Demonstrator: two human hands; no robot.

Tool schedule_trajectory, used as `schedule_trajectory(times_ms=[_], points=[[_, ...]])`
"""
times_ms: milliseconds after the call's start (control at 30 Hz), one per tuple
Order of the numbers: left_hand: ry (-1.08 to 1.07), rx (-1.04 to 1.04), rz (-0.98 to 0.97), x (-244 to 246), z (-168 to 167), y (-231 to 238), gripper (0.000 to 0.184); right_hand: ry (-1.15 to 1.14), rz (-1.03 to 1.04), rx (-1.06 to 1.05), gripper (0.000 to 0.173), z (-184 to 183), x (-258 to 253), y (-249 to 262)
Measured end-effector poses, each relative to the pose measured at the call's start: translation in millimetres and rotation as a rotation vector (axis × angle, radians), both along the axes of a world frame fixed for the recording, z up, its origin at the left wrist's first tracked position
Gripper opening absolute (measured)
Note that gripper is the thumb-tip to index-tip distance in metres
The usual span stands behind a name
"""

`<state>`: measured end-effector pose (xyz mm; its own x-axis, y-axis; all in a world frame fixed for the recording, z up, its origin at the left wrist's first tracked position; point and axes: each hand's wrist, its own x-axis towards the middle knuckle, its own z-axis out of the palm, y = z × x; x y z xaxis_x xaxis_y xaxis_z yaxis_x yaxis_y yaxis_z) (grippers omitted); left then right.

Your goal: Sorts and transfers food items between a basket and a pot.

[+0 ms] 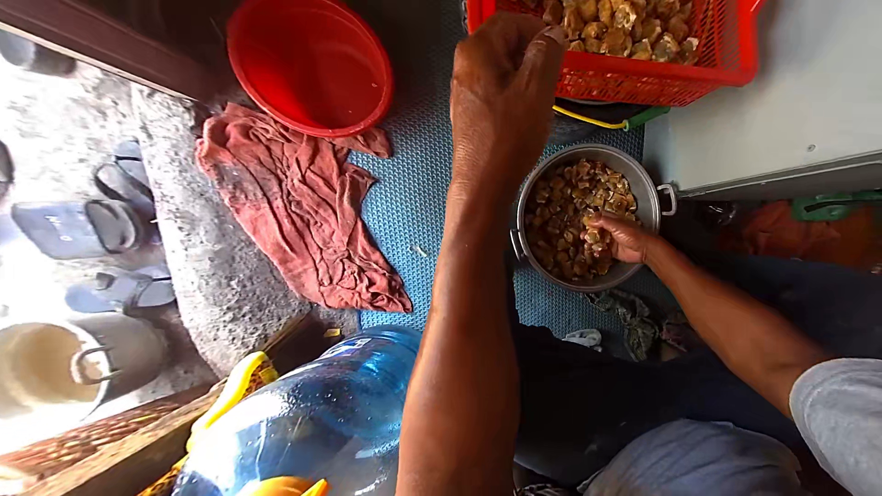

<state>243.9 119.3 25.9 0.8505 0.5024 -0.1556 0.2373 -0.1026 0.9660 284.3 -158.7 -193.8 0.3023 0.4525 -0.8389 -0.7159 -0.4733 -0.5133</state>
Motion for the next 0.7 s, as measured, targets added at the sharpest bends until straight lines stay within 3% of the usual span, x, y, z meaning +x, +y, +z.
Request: schedule_trajectory(times_ms=[67, 133, 300, 700], points=[[0.003, 0.014, -0.011, -1, 1, 0, 0.019, 0.201, -0.172, 0.152, 0.041, 18, 3, -15], [-0.002, -0.006, -0.006, 0, 2, 0, 0.019, 0.208, -0.214, 0.242, 0.050, 38, 0, -23], [0.014, -0.034, 0.025, 1, 5, -1, 0.019, 0.211, -0.303, 0.316, 0.053, 78, -14, -25], [-0.004, -0.058, 0.043, -11, 7, 4, 0.018, 0.155, -0.363, 0.380, 0.047, 95, -20, -22]])
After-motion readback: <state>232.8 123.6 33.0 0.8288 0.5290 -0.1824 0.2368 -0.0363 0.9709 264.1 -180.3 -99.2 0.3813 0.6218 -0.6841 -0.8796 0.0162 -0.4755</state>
